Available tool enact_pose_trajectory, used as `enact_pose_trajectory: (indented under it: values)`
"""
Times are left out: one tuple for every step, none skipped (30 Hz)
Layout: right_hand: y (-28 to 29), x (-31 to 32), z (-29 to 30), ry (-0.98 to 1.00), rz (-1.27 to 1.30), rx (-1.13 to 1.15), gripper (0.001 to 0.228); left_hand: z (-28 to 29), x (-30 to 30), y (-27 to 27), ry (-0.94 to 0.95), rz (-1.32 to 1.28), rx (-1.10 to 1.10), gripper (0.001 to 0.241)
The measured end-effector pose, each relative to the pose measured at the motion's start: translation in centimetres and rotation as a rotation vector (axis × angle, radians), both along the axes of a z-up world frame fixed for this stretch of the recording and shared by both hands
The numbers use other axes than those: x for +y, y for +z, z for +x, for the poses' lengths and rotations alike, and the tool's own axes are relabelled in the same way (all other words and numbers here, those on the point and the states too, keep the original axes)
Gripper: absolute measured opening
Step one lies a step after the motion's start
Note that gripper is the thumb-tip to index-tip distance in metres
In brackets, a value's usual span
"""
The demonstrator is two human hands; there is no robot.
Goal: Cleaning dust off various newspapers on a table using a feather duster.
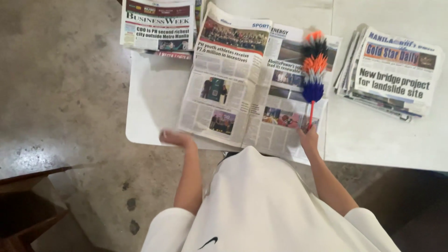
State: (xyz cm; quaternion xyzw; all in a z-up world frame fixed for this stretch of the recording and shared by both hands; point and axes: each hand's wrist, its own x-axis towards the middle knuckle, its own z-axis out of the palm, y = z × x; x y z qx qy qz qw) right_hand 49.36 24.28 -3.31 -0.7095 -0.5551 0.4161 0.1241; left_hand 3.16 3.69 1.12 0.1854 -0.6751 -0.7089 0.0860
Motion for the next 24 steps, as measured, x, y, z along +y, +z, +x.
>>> enact_pose_trajectory:
  values:
    - [0.4,-1.1,-1.3,0.001,-0.002,0.000,0.055,0.0,1.5,0.1,0.001,-0.002,0.000,0.040]
    - [0.8,-2.2,-2.6,-0.025,0.064,0.092,0.040,0.1,3.1,0.2,-0.227,-0.091,0.265,0.033]
    - [1.3,-2.9,-4.0,-0.056,0.133,0.187,0.025,-0.1,5.1,0.3,-0.457,-0.177,0.535,0.030]
    - [2.4,-3.1,-6.2,-0.058,0.136,0.190,0.025,0.7,7.4,-1.8,-0.458,-0.175,0.538,0.030]
    - [3.6,-3.9,-7.8,-0.086,0.038,0.372,0.018,1.9,9.1,-3.9,-0.580,-0.590,0.863,0.023]
    - [4.8,-4.7,-9.4,-0.115,-0.059,0.554,0.018,3.3,10.8,-6.1,-0.682,-1.013,1.185,0.016]
    - [5.9,-5.4,-11.5,-0.128,-0.057,0.552,0.018,5.9,10.8,-4.9,-0.695,-1.007,1.190,0.016]
    - [7.1,-6.0,-13.6,-0.130,-0.185,0.624,0.021,8.5,10.9,-3.7,-1.237,-0.508,0.538,0.029]
    - [8.4,-6.4,-15.7,-0.130,-0.313,0.696,0.023,11.2,10.9,-2.4,-1.587,0.048,-0.190,0.046]
    - [9.7,-7.6,-16.8,-0.141,-0.311,0.696,0.023,12.6,10.9,-2.8,-1.597,0.047,-0.194,0.046]
    - [11.1,-8.3,-18.2,-0.139,-0.401,0.716,0.016,13.7,11.5,-3.2,-1.595,0.008,-0.244,0.039]
    - [12.4,-9.0,-19.6,-0.135,-0.490,0.736,0.027,14.9,12.0,-3.6,-1.592,-0.031,-0.294,0.036]
    - [11.0,-8.7,-19.1,-0.141,-0.486,0.736,0.027,15.6,12.3,-4.3,-1.599,-0.029,-0.295,0.036]
    - [9.5,-8.5,-18.5,0.149,-0.357,0.442,0.050,16.2,12.6,-4.9,-1.585,-0.091,-0.378,0.039]
    - [7.9,-8.6,-17.9,0.433,-0.229,0.141,0.076,16.9,12.4,-5.7,-1.563,-0.157,-0.464,0.050]
    - [5.4,-8.2,-15.6,0.432,-0.232,0.140,0.076,14.3,11.9,-6.3,-1.563,-0.158,-0.468,0.050]
    - [3.0,-7.4,-13.3,0.477,0.058,0.056,0.054,11.7,11.9,-6.9,-1.463,-0.074,-0.565,0.046]
    - [0.7,-6.6,-11.0,0.514,0.349,-0.030,0.032,9.1,11.9,-7.5,-1.360,0.008,-0.659,0.046]
    - [1.5,-6.3,-9.5,0.516,0.346,-0.033,0.032,7.6,11.9,-7.4,-1.358,0.009,-0.664,0.046]
    - [2.4,-5.9,-8.0,0.527,0.441,-0.183,0.047,6.1,11.8,-7.3,-1.357,-0.151,-0.449,0.042]
    - [3.2,-5.5,-6.7,0.539,0.538,-0.328,0.065,4.4,11.6,-7.2,-1.336,-0.309,-0.230,0.047]
    - [3.2,-5.7,-5.8,0.547,0.537,-0.325,0.065,3.2,10.7,-5.9,-1.328,-0.310,-0.233,0.047]
    - [3.3,-5.6,-4.8,0.575,0.456,-0.381,0.070,2.1,10.3,-4.7,-1.442,-0.314,-0.183,0.045]
    - [3.4,-5.4,-3.7,0.600,0.374,-0.435,0.074,1.0,10.0,-3.3,-1.555,-0.319,-0.131,0.044]
